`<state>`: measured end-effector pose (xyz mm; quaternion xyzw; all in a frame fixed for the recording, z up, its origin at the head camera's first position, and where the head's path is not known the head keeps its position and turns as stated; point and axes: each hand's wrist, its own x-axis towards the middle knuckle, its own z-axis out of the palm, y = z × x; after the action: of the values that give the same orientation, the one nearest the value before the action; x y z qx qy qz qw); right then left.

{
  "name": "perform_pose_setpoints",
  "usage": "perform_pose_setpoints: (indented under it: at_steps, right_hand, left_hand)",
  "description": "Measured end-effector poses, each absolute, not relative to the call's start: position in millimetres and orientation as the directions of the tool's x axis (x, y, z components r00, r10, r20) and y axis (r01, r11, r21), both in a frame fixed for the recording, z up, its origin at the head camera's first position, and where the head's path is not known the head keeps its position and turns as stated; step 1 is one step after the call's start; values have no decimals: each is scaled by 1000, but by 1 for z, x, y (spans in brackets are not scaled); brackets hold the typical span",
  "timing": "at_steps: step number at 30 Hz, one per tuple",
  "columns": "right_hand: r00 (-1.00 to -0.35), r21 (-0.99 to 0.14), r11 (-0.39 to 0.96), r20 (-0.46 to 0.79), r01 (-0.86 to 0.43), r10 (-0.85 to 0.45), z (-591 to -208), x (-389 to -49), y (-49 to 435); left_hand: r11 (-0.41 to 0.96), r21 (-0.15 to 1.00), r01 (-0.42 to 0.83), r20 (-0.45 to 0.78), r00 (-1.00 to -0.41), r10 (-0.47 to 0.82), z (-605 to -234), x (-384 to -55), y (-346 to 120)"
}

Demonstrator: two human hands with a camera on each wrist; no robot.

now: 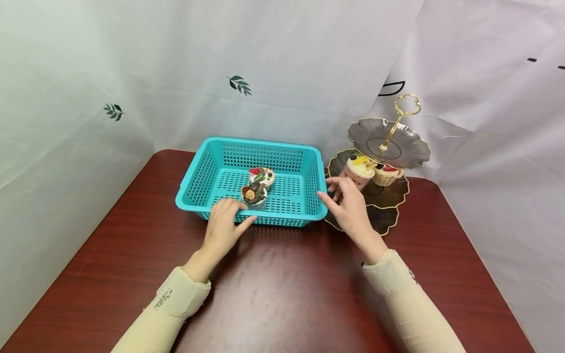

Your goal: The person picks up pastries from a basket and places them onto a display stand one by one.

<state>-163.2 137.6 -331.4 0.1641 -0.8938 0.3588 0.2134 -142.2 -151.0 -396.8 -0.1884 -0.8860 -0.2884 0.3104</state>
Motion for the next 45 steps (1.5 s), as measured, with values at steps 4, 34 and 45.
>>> perform_pose_setpoints:
  at_steps: [4, 34, 45]
  right_hand:
    - [-849, -565, 683, 504, -463, -159, -333, -166, 133]
    - [-902, -618, 667, 371, -416, -219, -341, -185, 114]
    - [-899, -603, 674, 365, -426, -242, -342, -188, 110]
  left_hand:
    - [764, 391, 514, 661, -734, 156, -397, -142, -152]
    - [760, 392, 519, 667, -729, 154, -398, -143, -152]
    - [756, 393, 524, 669, -727, 156, -397, -143, -151]
